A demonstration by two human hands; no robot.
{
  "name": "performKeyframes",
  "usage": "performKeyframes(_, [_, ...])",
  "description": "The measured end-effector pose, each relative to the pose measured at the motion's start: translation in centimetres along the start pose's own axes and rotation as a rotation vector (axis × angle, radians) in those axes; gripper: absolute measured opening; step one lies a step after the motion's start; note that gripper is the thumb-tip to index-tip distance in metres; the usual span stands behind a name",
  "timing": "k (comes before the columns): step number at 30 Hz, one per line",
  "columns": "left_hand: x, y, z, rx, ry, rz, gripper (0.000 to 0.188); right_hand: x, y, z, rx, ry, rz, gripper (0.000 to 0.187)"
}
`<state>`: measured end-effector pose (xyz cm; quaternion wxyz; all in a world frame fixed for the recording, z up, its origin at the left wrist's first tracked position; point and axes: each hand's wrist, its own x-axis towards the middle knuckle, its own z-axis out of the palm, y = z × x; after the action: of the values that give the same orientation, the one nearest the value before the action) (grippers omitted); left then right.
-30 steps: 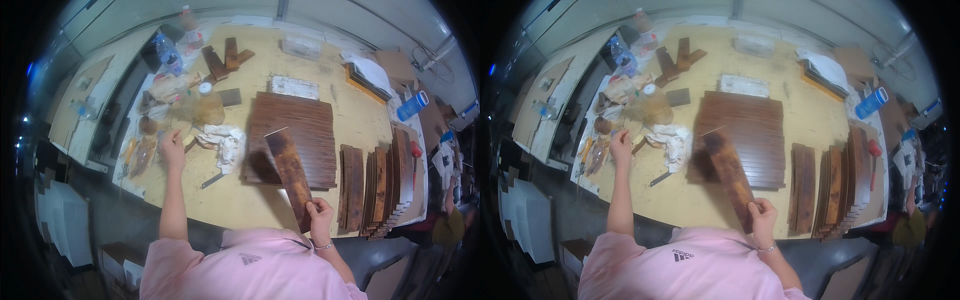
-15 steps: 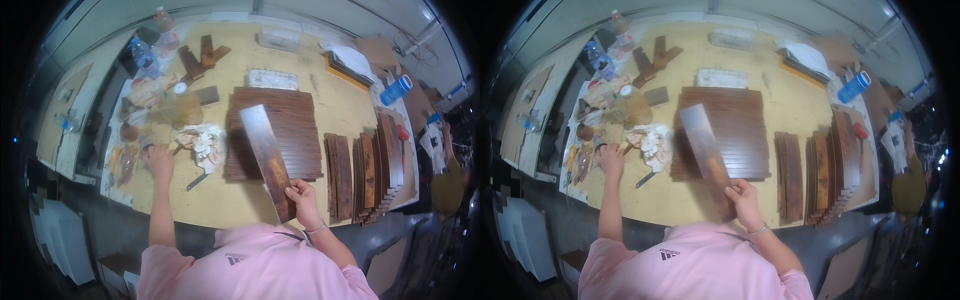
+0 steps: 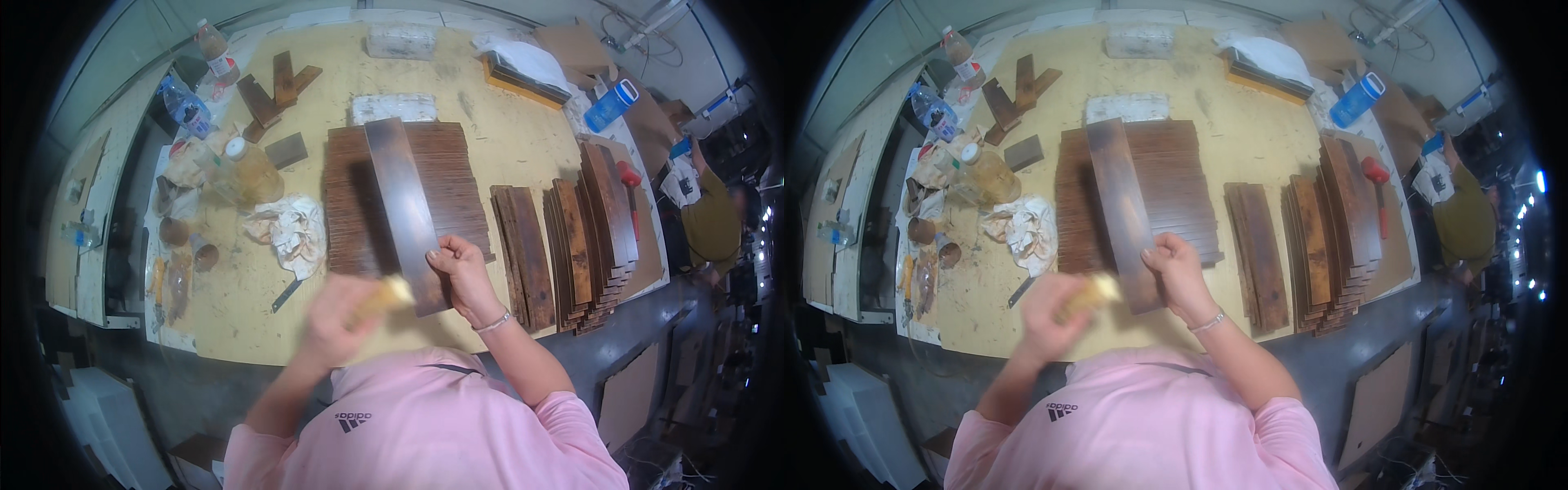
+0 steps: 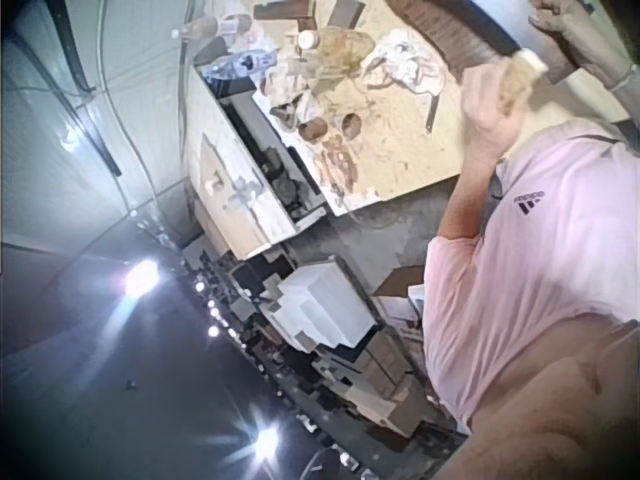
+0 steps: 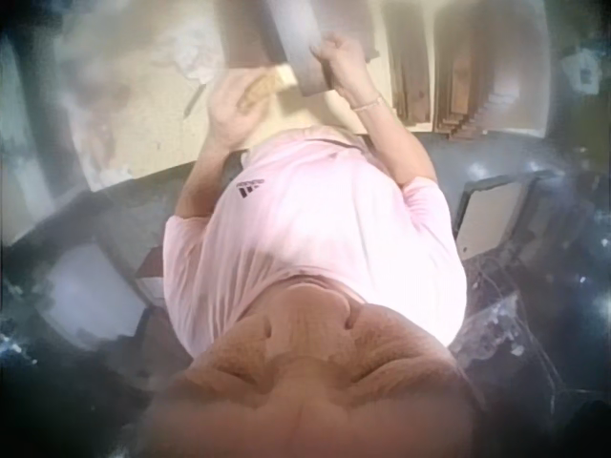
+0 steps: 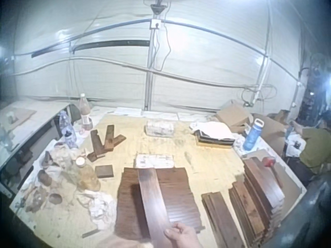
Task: The person applies a liquid finish to wooden slats using a small foam applicator and wipes them with a cloth. The person handles the slats one at a time, coating all sides before placing them into a stack on the workbench.
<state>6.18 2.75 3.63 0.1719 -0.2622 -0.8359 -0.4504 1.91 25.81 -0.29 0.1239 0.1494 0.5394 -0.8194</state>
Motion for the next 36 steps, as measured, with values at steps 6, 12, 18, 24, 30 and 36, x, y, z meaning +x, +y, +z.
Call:
performKeyframes(6, [1.5,-0.9,2.8,0.009,0.007,0.015,0.036,-0.5,-0.5,0.6,-0.01,-0.015,0.015,0.01])
performKeyframes(12, [0.9,0.5,2.7,-0.13,-0.11,0.143,0.034,-1.3,-0.2,0.4,0.031,-0.017,0.056,0.011])
performKeyframes(18, [3.8,-2.9,1.4,0.068,0.04,0.05,0.034,-2.9,0.4,-0.1,-0.054,-0.084,0.072,0.014])
performKeyframes(24, [8.7,-11.2,-4.1,0.141,0.418,-0.272,0.033,-5.6,2.4,-2.0,-0.406,-0.117,-0.072,0.016])
performKeyframes(30, [8.0,-6.4,-2.2,0.08,0.26,-0.204,0.031,-6.8,2.4,-2.0,-0.588,-0.056,-0.168,0.016])
performKeyframes(36, [6.6,-9.7,-2.8,0.043,0.378,-0.43,0.033,-7.1,1.9,-2.2,-0.715,-0.03,-0.191,0.017])
